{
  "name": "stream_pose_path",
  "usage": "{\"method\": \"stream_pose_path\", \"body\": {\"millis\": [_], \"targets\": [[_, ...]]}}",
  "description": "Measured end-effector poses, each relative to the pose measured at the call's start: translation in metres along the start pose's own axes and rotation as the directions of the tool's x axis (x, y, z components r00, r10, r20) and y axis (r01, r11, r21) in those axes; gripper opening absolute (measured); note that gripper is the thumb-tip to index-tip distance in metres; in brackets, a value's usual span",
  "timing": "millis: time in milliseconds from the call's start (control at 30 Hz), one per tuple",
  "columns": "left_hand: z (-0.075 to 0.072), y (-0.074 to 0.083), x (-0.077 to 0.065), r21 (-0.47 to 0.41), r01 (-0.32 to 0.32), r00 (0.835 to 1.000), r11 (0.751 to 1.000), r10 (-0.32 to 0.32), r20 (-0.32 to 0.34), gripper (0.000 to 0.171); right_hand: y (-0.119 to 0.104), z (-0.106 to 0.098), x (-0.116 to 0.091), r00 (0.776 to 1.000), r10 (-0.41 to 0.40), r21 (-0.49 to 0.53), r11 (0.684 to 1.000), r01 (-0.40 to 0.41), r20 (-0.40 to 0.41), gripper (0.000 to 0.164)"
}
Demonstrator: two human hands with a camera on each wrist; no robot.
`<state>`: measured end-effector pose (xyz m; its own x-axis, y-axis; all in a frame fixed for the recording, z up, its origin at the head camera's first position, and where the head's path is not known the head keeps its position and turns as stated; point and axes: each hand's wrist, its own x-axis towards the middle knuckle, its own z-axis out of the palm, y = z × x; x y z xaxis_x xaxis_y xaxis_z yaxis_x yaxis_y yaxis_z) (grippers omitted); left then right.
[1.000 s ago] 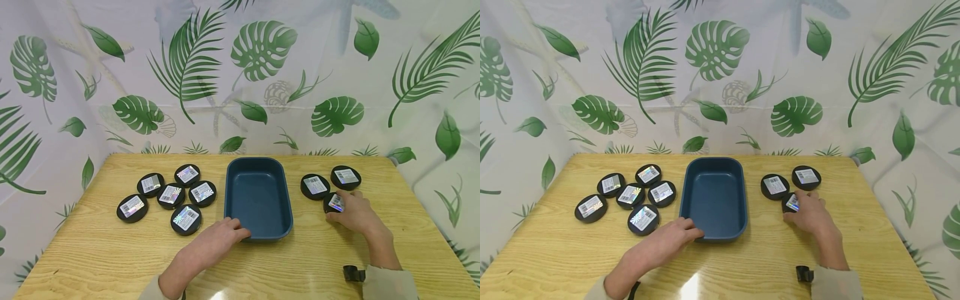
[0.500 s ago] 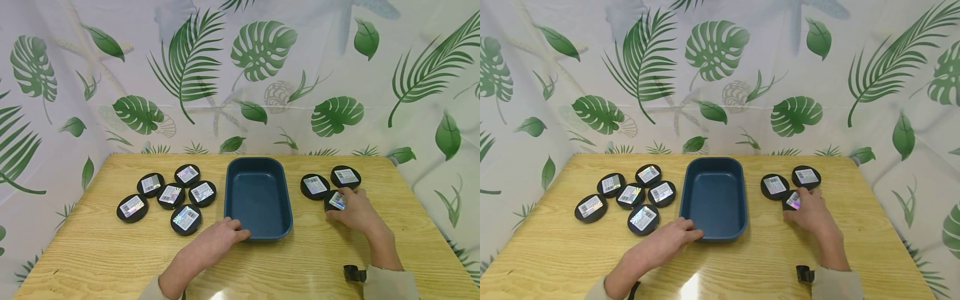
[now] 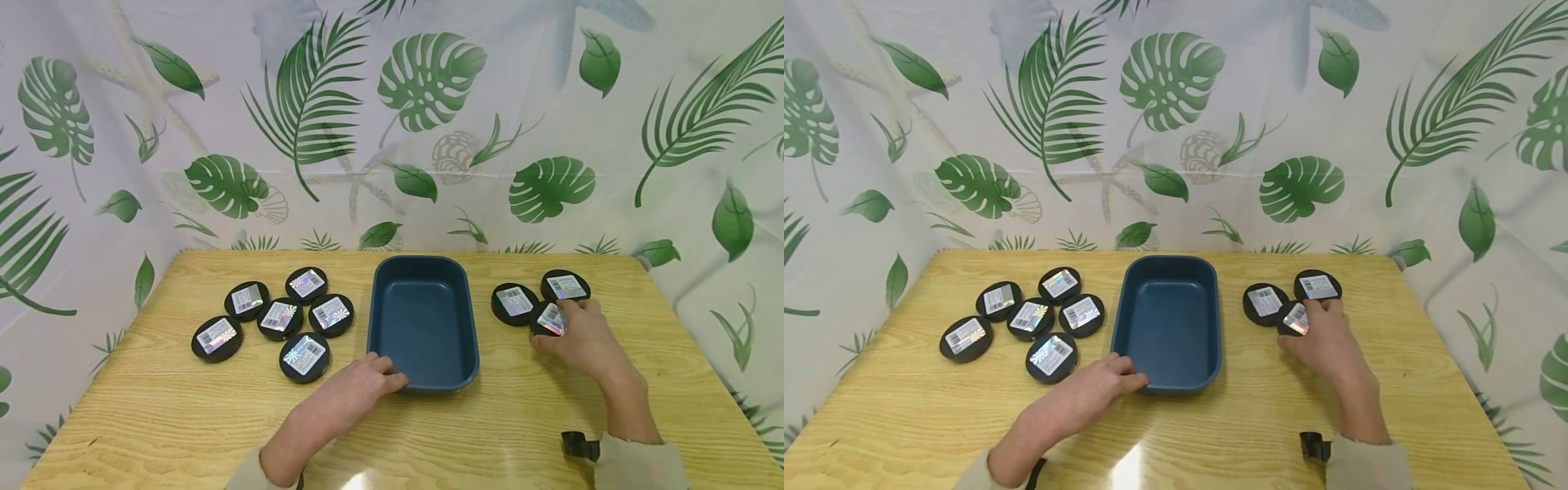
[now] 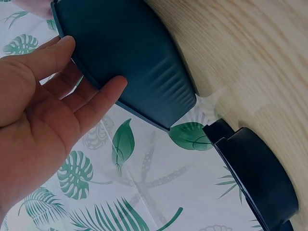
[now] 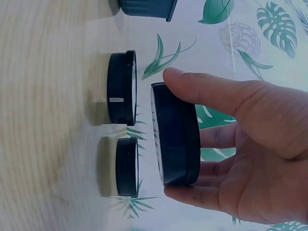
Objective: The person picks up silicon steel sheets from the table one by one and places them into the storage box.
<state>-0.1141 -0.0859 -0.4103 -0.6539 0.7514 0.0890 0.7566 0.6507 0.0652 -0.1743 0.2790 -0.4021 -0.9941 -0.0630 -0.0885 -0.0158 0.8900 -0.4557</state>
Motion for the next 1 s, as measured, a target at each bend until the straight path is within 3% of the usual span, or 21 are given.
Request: {"method": "stream_pose_path", "body": {"millis": [300,633,1000], "targets": [[0.001,-0.001,0.000,0.002,0.000,1.000,1.000,0.000,0.006,0.030,-0.005,-0.001,0.000,0.996,-0.059,-0.026,0.998,0.057,-0.065,0.084],[0.000,-0.001,0.001,0.000,0.000,1.000,1.000,0.000,0.004,0.032,-0.010,-0.003,0.001,0.996,-0.042,0.021,0.999,0.044,-0.077,0.087],[0.000,-0.001,0.000,-0.011,0.010,1.000,1.000,-0.010,0.017,0.034,-0.013,-0.001,0.003,0.989,-0.091,0.061,0.993,0.098,-0.116,0.081]]}}
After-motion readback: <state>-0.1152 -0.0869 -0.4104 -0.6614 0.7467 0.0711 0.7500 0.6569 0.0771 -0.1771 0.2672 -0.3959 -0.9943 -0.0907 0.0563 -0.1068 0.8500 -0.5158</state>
